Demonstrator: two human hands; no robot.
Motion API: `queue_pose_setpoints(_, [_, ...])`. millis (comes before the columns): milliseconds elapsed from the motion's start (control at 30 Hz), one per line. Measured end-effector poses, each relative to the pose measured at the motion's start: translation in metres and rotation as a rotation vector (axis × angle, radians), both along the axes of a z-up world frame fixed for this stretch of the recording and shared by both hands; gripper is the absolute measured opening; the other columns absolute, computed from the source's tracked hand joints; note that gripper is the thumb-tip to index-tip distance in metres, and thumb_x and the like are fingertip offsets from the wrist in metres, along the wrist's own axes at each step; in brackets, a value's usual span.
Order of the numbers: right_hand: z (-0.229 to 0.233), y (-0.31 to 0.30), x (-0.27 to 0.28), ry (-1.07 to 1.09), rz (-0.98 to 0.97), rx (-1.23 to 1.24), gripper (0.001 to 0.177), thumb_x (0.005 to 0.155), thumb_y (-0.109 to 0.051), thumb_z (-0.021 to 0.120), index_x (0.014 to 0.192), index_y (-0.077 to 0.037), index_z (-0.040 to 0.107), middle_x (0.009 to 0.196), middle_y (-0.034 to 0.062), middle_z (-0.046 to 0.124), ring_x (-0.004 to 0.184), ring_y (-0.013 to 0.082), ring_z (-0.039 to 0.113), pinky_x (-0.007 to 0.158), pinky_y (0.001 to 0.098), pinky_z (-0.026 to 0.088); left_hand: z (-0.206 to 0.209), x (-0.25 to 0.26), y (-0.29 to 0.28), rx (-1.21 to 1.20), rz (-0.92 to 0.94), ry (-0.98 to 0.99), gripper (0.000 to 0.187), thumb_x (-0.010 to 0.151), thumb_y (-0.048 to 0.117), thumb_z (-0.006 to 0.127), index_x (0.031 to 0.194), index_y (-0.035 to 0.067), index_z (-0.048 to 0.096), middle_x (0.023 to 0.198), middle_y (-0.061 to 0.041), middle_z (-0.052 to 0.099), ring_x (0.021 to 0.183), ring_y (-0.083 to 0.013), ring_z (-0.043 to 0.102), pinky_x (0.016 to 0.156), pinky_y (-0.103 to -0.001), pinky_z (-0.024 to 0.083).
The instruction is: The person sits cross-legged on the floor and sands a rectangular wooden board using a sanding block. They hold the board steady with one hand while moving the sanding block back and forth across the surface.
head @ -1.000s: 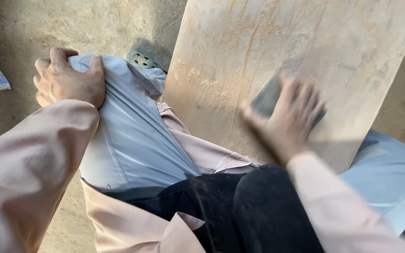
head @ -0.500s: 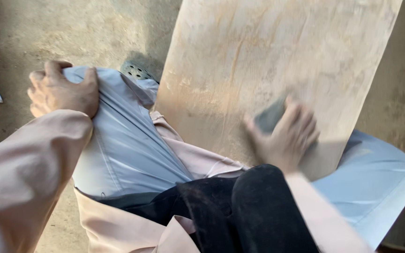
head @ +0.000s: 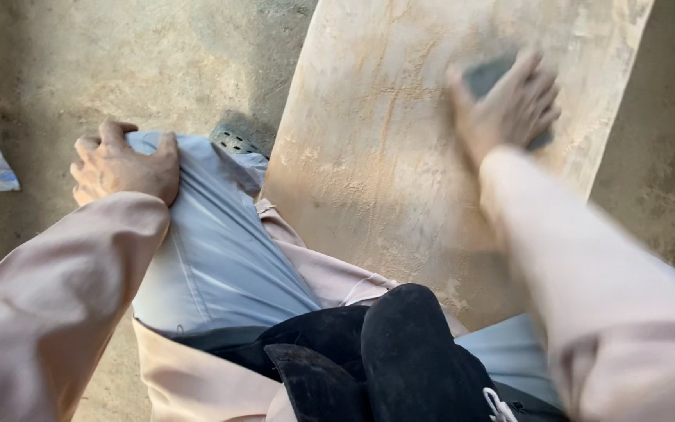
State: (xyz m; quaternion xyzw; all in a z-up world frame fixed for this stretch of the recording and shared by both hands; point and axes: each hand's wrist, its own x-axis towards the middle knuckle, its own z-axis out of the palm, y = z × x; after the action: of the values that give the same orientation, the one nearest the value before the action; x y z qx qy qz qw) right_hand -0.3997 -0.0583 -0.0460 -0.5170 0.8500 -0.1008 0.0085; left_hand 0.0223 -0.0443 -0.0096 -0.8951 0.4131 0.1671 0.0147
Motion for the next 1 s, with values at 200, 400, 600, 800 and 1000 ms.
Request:
queue_pose_setpoints(200, [0.010, 0.171, 0.057, 0.003, 0.126, 0.170, 0.093, 0.079, -0.070, 0.076, 0.138, -0.008, 0.039, 0.128, 0.0226, 0.045, 0.125, 0.0419, 0.041, 0.106, 0.0615, 0.027, -0.006, 0.006, 0.002, 0.034, -0.005, -0.005, 0.050, 0.087, 0.054, 0.071, 0.127, 0.026, 0.061, 0.135, -0.012, 0.050, 0.127, -0.0340, 0.046, 0.103, -0.048, 0.038])
queue_pose_setpoints(400, [-0.029, 0.015, -0.011, 0.051, 0.087, -0.038, 0.108, 0.082, -0.075, 0.082, 0.145, -0.005, 0.029, 0.135, 0.0297, 0.042, 0.126, 0.0480, 0.039, 0.102, 0.0656, 0.025, -0.005, 0.004, 0.001, 0.035, 0.000, -0.026, 0.050, 0.087, 0.056, 0.071, 0.126, 0.026, 0.062, 0.137, -0.011, 0.049, 0.129, -0.0345, 0.045, 0.104, -0.048, 0.038])
queue_pose_setpoints(600, [-0.026, -0.058, -0.036, 0.139, 0.110, -0.151, 0.111, 0.080, -0.072, 0.081, 0.143, 0.001, 0.025, 0.134, 0.0353, 0.042, 0.125, 0.0511, 0.043, 0.104, 0.0664, 0.029, 0.002, -0.004, -0.004, 0.009, -0.002, -0.026, 0.053, 0.085, 0.055, 0.072, 0.127, 0.025, 0.061, 0.135, -0.012, 0.049, 0.128, -0.0355, 0.045, 0.104, -0.049, 0.037])
queue_pose_setpoints(800, [0.029, 0.146, 0.084, 0.006, 0.252, 0.062, 0.098, 0.072, -0.072, 0.075, 0.137, -0.006, 0.041, 0.126, 0.0214, 0.045, 0.123, 0.0405, 0.043, 0.102, 0.0596, 0.029, -0.010, 0.005, 0.004, 0.002, -0.051, -0.028, 0.051, 0.088, 0.053, 0.070, 0.127, 0.022, 0.062, 0.134, -0.013, 0.051, 0.126, -0.0356, 0.048, 0.102, -0.049, 0.040])
queue_pose_setpoints(1000, [-0.027, 0.062, 0.034, 0.139, 0.335, -0.061, 0.113, 0.089, -0.073, 0.073, 0.154, 0.008, 0.027, 0.144, 0.0409, 0.036, 0.132, 0.0571, 0.030, 0.103, 0.0686, 0.017, -0.012, 0.008, 0.004, 0.015, -0.041, -0.054, 0.049, 0.087, 0.054, 0.071, 0.124, 0.023, 0.063, 0.134, -0.012, 0.051, 0.126, -0.0345, 0.047, 0.103, -0.049, 0.039])
